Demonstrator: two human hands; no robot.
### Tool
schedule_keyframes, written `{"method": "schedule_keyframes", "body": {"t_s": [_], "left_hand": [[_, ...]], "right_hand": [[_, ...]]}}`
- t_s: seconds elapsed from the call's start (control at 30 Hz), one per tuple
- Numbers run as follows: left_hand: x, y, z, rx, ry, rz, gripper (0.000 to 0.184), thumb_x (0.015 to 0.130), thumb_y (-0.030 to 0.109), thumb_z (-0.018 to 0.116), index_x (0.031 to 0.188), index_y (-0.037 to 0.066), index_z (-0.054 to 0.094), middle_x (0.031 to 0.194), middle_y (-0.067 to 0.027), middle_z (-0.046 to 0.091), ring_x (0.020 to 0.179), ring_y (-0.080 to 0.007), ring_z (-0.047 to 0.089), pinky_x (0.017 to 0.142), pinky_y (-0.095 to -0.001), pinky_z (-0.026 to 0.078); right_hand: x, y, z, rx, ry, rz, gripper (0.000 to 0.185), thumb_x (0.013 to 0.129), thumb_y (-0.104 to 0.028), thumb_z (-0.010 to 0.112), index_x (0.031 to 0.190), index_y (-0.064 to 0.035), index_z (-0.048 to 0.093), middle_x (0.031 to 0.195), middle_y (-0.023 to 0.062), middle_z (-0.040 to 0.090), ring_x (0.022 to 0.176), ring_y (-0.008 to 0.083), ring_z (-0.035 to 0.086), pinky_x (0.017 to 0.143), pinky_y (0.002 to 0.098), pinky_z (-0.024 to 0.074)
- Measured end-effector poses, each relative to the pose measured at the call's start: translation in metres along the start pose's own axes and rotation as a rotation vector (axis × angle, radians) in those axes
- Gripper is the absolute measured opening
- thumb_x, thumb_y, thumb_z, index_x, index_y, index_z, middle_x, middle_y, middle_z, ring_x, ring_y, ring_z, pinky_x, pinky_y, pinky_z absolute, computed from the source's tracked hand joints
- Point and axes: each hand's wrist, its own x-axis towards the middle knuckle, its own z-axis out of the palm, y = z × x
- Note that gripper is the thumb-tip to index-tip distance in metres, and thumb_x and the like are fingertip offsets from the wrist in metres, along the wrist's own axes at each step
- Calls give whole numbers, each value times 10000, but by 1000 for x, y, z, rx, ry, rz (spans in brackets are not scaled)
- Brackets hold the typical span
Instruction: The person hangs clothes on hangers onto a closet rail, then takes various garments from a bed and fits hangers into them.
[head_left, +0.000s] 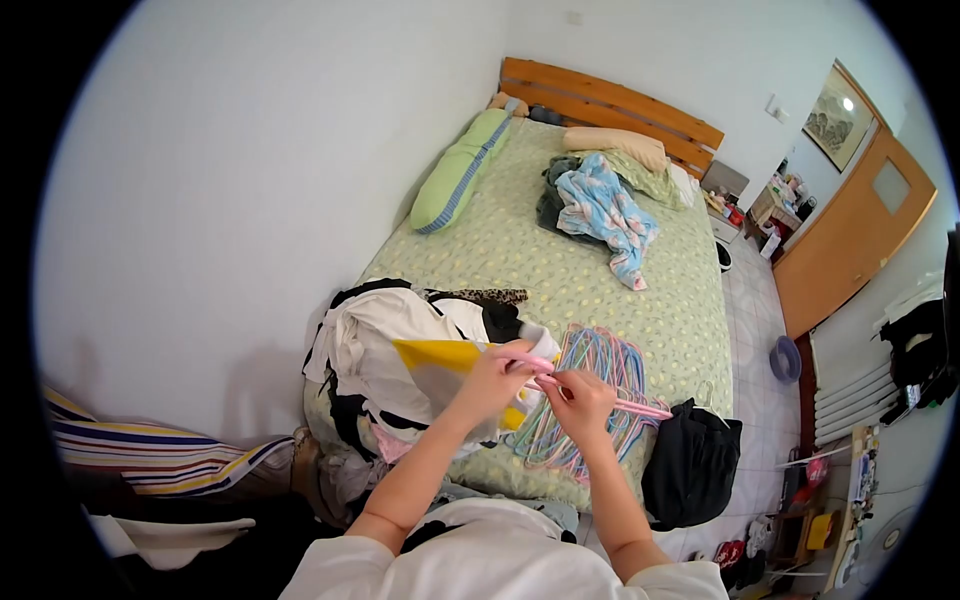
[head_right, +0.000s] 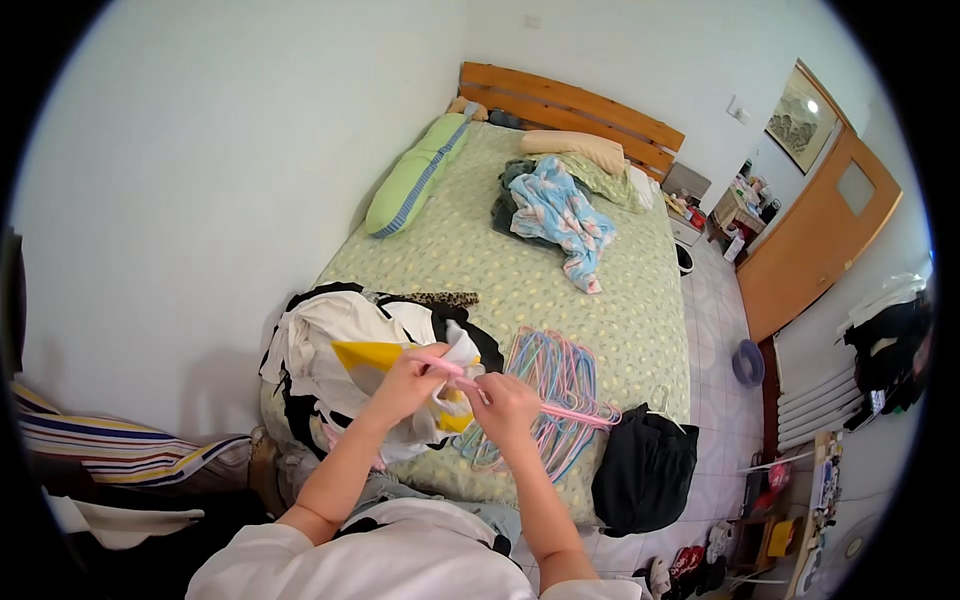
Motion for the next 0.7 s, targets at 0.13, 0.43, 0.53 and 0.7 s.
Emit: {"method": "schedule_keyframes", "body": {"t_s": [0.13, 0.43, 0.53, 0.7], "left_hand": [[-6, 22, -4, 562, 26, 447, 207, 796, 157, 653, 977, 57, 667, 859, -63, 627, 899, -236, 574, 825, -336, 447], [-10, 25, -25, 1242, 83, 403, 346, 738, 441, 678, 768, 108, 592, 718, -31, 587, 751, -214, 572, 671, -351, 420], [-10, 21, -19, 1219, 73, 375, 354, 719, 438, 693, 765, 98, 608, 682, -51, 606, 673, -229, 596, 625, -352, 438], [-5, 16, -22, 1099, 145, 241, 384, 717, 445, 701, 661, 80, 596, 542, -93, 571, 522, -284, 590, 490, -385, 439]], "right_hand": [[-15, 10, 14, 380, -17, 338, 95, 748, -16, 712, 825, 21, 671, 622, 33, 595, 580, 32, 495, 532, 203, 411], [-23, 15, 28, 736, -4, 574, 106, 759, -44, 712, 834, 24, 680, 647, 0, 611, 600, 28, 503, 542, 208, 417], [-27, 11, 41, 681, -37, 520, 102, 750, -49, 706, 830, 0, 665, 655, 38, 602, 590, 48, 505, 535, 222, 411], [-10, -17, 33, 371, 81, 123, 216, 717, 4, 669, 911, -6, 573, 911, 101, 550, 830, 191, 515, 701, 276, 431]]}}
